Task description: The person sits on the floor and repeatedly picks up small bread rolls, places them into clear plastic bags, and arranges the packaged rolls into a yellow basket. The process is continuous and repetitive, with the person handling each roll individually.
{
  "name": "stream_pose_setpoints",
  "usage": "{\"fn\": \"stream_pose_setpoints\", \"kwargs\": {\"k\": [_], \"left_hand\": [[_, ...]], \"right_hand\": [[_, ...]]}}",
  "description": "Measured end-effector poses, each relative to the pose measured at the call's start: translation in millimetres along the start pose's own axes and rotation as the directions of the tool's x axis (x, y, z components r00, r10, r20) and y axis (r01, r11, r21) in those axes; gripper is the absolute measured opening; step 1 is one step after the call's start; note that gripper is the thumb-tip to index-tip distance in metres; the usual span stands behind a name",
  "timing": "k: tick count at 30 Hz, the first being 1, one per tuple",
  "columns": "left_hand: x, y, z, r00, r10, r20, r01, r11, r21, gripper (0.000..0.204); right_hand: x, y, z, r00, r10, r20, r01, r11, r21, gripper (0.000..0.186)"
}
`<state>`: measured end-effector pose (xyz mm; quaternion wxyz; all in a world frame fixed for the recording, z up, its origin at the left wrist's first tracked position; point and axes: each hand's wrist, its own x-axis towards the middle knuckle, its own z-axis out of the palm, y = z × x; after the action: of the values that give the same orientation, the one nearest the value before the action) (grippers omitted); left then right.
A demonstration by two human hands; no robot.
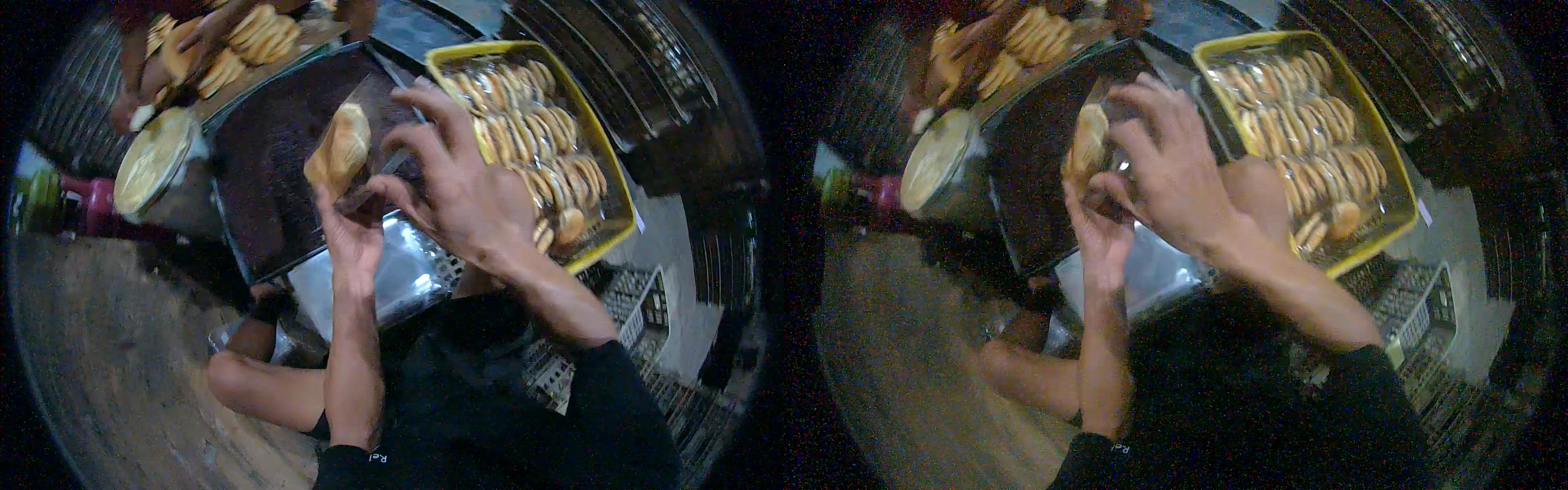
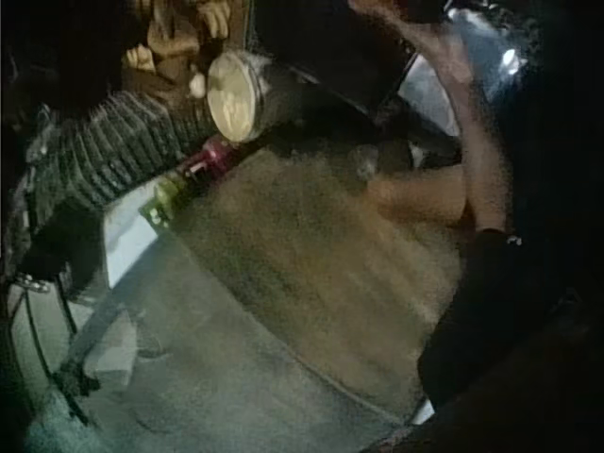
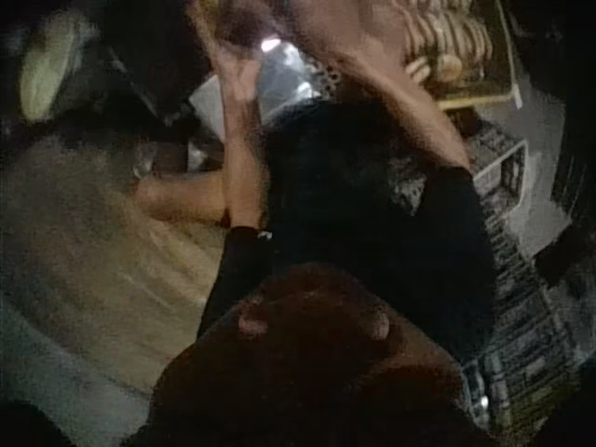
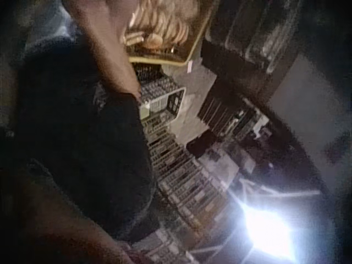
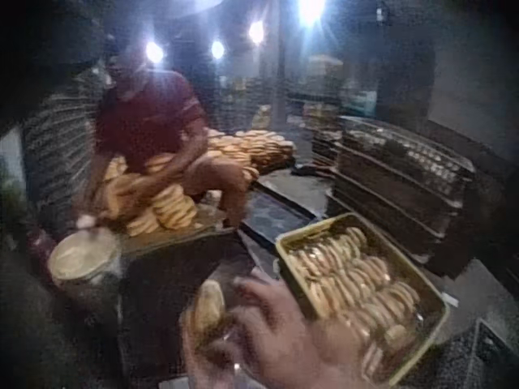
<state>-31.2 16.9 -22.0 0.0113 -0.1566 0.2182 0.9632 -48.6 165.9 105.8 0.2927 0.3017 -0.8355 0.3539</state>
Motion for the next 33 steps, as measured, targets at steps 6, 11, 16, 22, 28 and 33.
{"fn": "stream_pose_setpoints", "kwargs": {"k": [6, 11, 16, 22, 28, 33], "left_hand": [[10.4, -50.6, 108.3, 0.982, 0.037, 0.186, -0.175, 0.561, 0.809, 0.083], [8.9, -9.7, 89.0, 0.996, -0.033, 0.079, -0.080, -0.007, 0.997, 0.073], [-14.8, 17.9, 24.2, 0.933, -0.210, -0.293, 0.100, -0.632, 0.768, 0.062], [-24.0, 9.5, 0.7, 0.868, -0.184, -0.462, 0.173, -0.760, 0.627, 0.068], [-17.4, 8.0, -7.2, 0.866, -0.200, -0.459, 0.149, -0.772, 0.618, 0.067], [-20.0, 12.6, -21.7, 0.910, -0.188, -0.368, 0.086, -0.784, 0.615, 0.070]], "right_hand": [[-14.8, 90.5, -73.0, 0.884, 0.259, 0.389, -0.052, 0.881, -0.470, 0.083], [-96.4, 260.0, -189.6, 0.641, 0.764, -0.079, -0.726, 0.570, -0.384, 0.092], [-217.7, 315.9, -284.2, 0.135, 0.984, -0.120, -0.677, 0.002, -0.736, 0.098], [-284.8, 352.7, -230.4, -0.040, 0.876, -0.481, -0.919, -0.221, -0.325, 0.116], [-308.9, 364.7, -203.0, 0.033, 0.919, -0.394, -0.930, 0.173, 0.325, 0.111], [-291.9, 322.4, -198.1, 0.222, 0.784, -0.579, -0.973, 0.141, -0.182, 0.107]]}}
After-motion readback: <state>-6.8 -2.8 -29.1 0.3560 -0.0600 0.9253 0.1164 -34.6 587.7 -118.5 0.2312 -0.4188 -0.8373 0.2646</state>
